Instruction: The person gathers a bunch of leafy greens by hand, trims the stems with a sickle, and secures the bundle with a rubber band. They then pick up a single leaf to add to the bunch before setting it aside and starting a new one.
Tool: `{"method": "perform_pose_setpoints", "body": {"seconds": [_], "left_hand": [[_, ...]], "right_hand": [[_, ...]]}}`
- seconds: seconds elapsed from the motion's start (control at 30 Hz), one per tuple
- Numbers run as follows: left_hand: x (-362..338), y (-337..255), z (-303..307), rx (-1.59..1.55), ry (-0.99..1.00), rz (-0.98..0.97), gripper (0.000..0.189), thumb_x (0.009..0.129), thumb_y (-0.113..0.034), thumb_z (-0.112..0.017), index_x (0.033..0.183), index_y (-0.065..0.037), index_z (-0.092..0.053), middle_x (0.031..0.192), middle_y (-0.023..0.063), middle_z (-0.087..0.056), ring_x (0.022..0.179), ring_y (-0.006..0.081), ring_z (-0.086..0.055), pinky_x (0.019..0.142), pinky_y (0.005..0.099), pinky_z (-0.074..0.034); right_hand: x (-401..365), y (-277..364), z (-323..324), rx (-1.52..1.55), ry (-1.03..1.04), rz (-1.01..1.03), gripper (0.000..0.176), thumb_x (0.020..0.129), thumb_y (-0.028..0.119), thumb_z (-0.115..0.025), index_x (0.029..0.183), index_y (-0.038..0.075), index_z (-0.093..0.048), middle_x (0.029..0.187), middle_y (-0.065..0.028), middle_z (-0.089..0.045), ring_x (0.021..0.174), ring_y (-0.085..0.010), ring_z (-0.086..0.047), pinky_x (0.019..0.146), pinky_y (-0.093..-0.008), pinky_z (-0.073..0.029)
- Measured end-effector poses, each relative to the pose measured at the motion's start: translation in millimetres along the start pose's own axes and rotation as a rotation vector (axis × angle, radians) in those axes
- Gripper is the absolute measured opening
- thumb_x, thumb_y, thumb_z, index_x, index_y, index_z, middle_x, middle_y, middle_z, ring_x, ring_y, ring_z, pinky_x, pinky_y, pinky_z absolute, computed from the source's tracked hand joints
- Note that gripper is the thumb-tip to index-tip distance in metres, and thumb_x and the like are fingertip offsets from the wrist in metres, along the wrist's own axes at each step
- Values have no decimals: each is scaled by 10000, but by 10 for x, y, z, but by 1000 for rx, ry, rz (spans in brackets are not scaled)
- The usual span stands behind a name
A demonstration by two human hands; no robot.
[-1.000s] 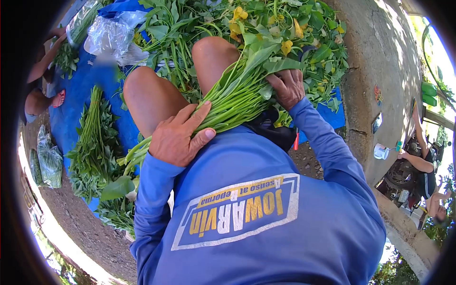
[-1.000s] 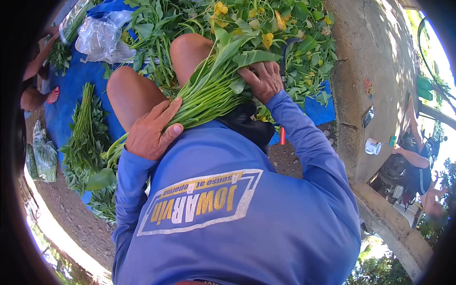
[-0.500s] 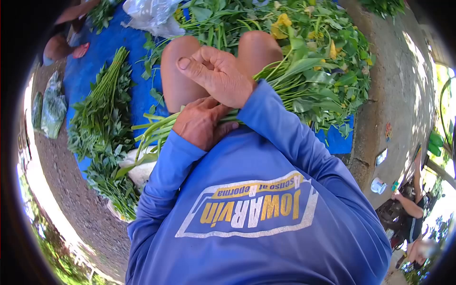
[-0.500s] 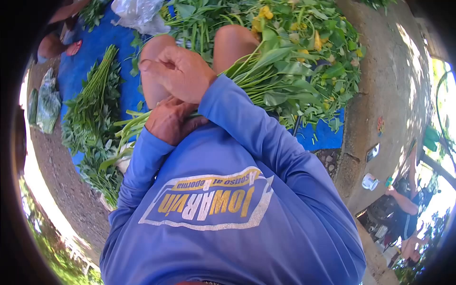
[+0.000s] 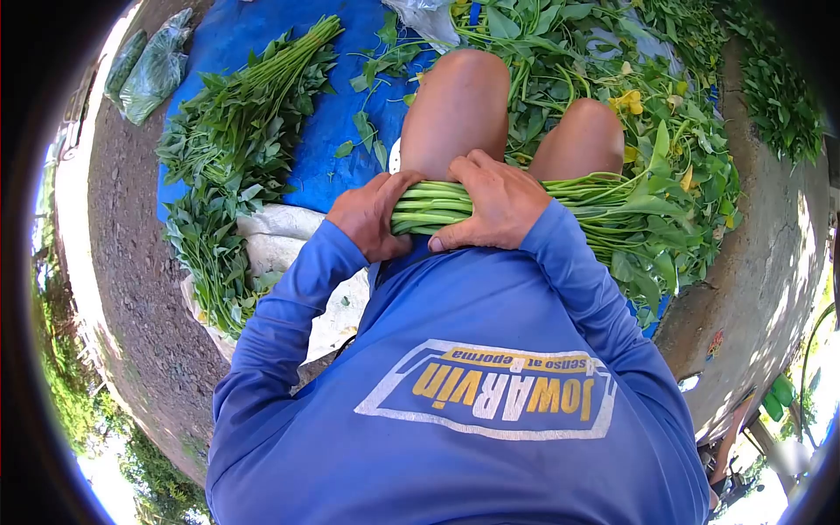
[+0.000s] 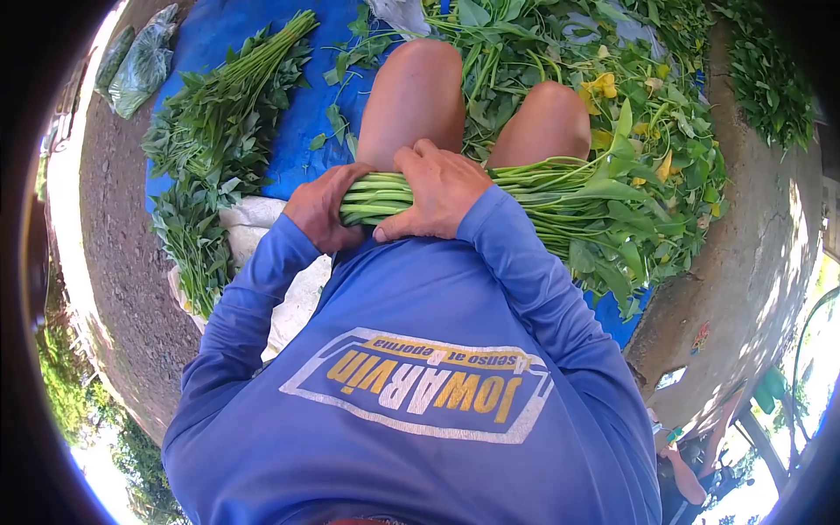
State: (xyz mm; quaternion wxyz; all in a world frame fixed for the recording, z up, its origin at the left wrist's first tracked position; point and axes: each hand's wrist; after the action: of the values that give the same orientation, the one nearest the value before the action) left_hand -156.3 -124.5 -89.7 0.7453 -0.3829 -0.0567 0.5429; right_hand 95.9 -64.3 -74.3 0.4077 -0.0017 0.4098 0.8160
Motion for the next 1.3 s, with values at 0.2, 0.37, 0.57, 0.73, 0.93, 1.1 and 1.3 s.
{"method": "perform_pose_setpoints", "body": {"seconds": [0.2, 0.37, 0.57, 0.73, 0.93, 1.1, 1.3], "left_hand": [[311, -422, 676, 367, 72, -197, 806, 676, -192, -863, 1408, -167, -525, 1136, 166, -681, 933, 415, -713, 781, 495, -589], [825, -559, 944, 618, 20, -437, 798, 734, -270, -885, 1439, -211, -515, 1125, 146, -671, 933, 407, -718, 741, 507, -593], [1103, -162, 716, 610, 53, -535, 813, 728, -320, -914, 1435, -199, -533, 1185, 120, -660, 989, 397, -717, 813, 513, -589], [1076, -262, 791, 674, -297, -679, 804, 735, -309, -907, 1430, -158, -532, 1279, 112, -660, 995, 387, -713, 850, 486, -586], [281, -889, 629, -92, -140, -349, 650, 760, -307, -924, 1256, -13, -624, 1209, 144, -698, 1017, 313, -703, 874, 397, -555], [1116, -1597, 523, -1122, -557, -643, 605, 797, -259, -917, 1255, 17, -632, 1165, 69, -688, 1019, 160, -650, 874, 333, -538], [855, -2292, 2191, -771, -822, -971, 545, 749, -155, -894, 1206, 20, -655, 1098, 71, -703, 966, 160, -645, 856, 341, -541]], "right_hand": [[-182, 16, 110, 162, -135, 32, 789, 682, 429, -876, 1291, 22, -584, 1170, -233, -666, 1074, -435, -677, 943, -510, -538], [-153, -42, 138, 77, -413, -80, 566, 774, 177, -753, 1273, 16, -538, 1079, -249, -699, 1019, -435, -697, 881, -527, -558], [-99, -106, -89, -91, -342, -230, 586, 797, 157, -733, 1303, 16, -474, 1037, -272, -716, 985, -460, -711, 871, -541, -567], [21, -131, 5, -39, -237, -362, 704, 739, 173, -778, 1348, 12, -465, 1002, -275, -727, 943, -473, -714, 861, -519, -577], [-185, -242, 827, 309, -355, -211, 729, 682, 260, -841, 1291, -22, -555, 1073, -252, -729, 965, -388, -736, 864, -440, -575], [-240, 265, 1415, 247, -590, 136, 815, 764, 311, -846, 1404, -50, -494, 1104, -248, -732, 1016, -419, -726, 872, -431, -572], [226, 1467, 2017, -84, -1146, 744, 829, 881, 245, -760, 1538, -62, -358, 1402, -272, -605, 1224, -451, -630, 1016, -475, -522]]}}
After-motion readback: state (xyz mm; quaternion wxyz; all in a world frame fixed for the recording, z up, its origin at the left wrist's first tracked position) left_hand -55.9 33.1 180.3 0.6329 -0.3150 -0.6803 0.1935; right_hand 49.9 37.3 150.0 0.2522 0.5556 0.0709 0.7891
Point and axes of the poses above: each hand's wrist, its own x-axis towards the middle knuckle, its own z-axis out of the back of the hand, y = z × x
